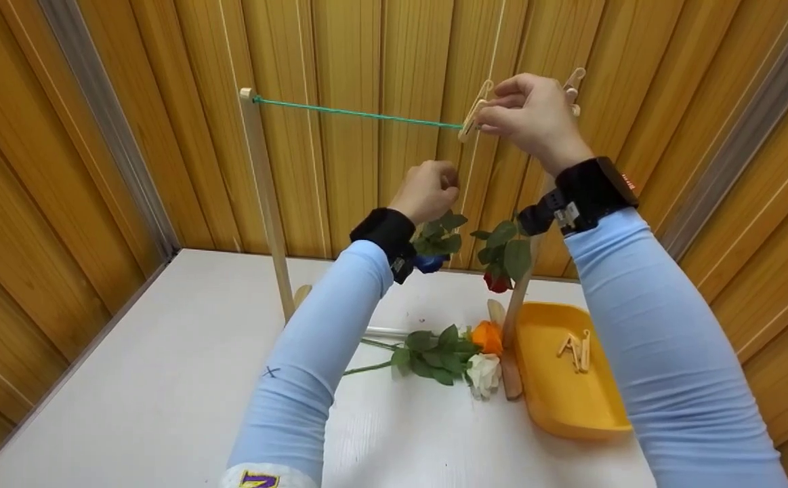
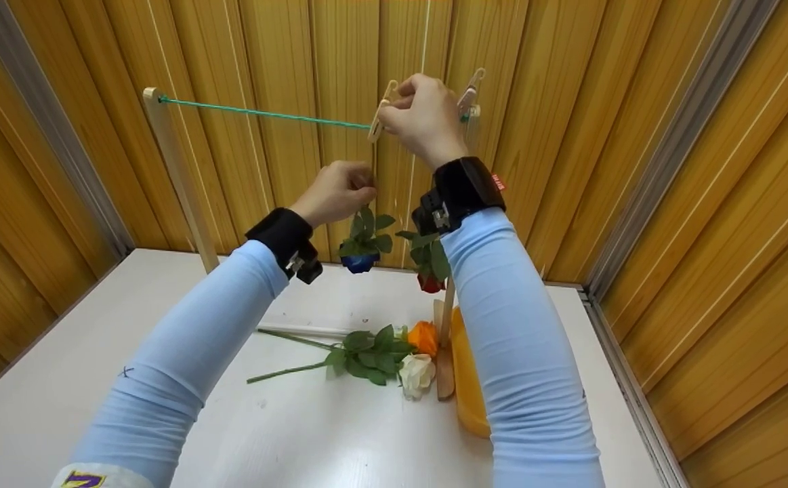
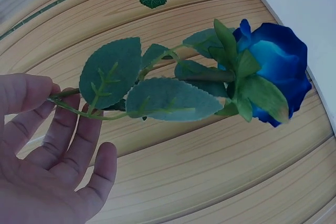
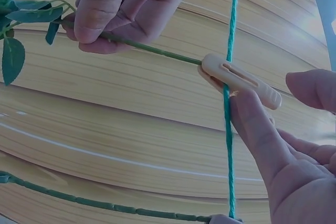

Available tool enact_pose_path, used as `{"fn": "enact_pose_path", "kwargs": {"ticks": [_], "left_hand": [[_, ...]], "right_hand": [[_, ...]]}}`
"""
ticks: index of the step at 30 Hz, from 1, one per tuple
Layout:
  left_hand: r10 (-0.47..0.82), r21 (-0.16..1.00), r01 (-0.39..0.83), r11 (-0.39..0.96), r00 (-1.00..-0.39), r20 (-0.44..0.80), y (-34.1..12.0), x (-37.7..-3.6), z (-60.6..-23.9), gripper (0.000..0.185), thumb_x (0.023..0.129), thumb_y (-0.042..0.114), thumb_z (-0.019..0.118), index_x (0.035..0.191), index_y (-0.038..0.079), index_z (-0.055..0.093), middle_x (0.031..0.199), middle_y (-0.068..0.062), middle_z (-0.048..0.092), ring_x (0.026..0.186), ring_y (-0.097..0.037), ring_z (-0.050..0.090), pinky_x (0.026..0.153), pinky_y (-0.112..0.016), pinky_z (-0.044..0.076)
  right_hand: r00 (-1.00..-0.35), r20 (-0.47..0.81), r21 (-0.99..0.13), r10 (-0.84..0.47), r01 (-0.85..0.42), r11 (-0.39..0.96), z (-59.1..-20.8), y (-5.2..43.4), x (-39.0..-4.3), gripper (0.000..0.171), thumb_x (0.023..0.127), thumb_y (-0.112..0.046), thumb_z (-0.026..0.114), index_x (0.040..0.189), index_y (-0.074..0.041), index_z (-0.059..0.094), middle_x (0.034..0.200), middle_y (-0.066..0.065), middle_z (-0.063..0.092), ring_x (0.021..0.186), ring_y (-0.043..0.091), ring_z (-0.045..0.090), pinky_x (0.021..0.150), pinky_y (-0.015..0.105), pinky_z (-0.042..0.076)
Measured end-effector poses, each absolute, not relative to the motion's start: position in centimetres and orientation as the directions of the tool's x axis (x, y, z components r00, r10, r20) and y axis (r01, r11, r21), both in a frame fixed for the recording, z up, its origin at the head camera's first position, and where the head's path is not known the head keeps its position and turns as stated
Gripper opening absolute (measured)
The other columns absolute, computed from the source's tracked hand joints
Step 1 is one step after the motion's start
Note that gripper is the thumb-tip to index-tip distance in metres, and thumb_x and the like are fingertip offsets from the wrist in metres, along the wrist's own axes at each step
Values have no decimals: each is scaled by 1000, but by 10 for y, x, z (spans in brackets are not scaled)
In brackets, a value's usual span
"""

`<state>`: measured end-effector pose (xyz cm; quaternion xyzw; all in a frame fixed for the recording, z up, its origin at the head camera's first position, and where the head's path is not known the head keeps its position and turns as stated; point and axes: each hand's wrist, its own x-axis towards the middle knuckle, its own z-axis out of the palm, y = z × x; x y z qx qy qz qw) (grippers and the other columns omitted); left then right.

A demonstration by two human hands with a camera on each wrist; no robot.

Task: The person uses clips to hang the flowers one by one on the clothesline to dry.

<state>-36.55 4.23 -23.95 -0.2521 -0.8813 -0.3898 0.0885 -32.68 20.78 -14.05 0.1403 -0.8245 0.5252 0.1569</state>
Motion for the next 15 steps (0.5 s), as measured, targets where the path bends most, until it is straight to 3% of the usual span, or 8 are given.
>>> {"fn": "enact_pose_path", "kwargs": {"ticks": [10,15], "left_hand": [[386,666,499,555,-863,325,43,-366,-244,18,104,8,58,117,2,68,115,-15,70,96,-24,66,84,-31,57],[400,675,502,541,-859,318,39,-365,-247,24,105,11,57,124,0,65,120,-16,67,100,-26,66,85,-32,56]], "right_hand": [[-863,495,-766,-103,-489,418,-147,220,-309,41,97,-4,63,135,9,55,121,17,66,97,13,69,83,20,58],[-829,549,-731,-111,-540,418,-161,233,-291,35,98,-2,65,131,8,59,117,12,69,96,12,71,80,20,58]]}}
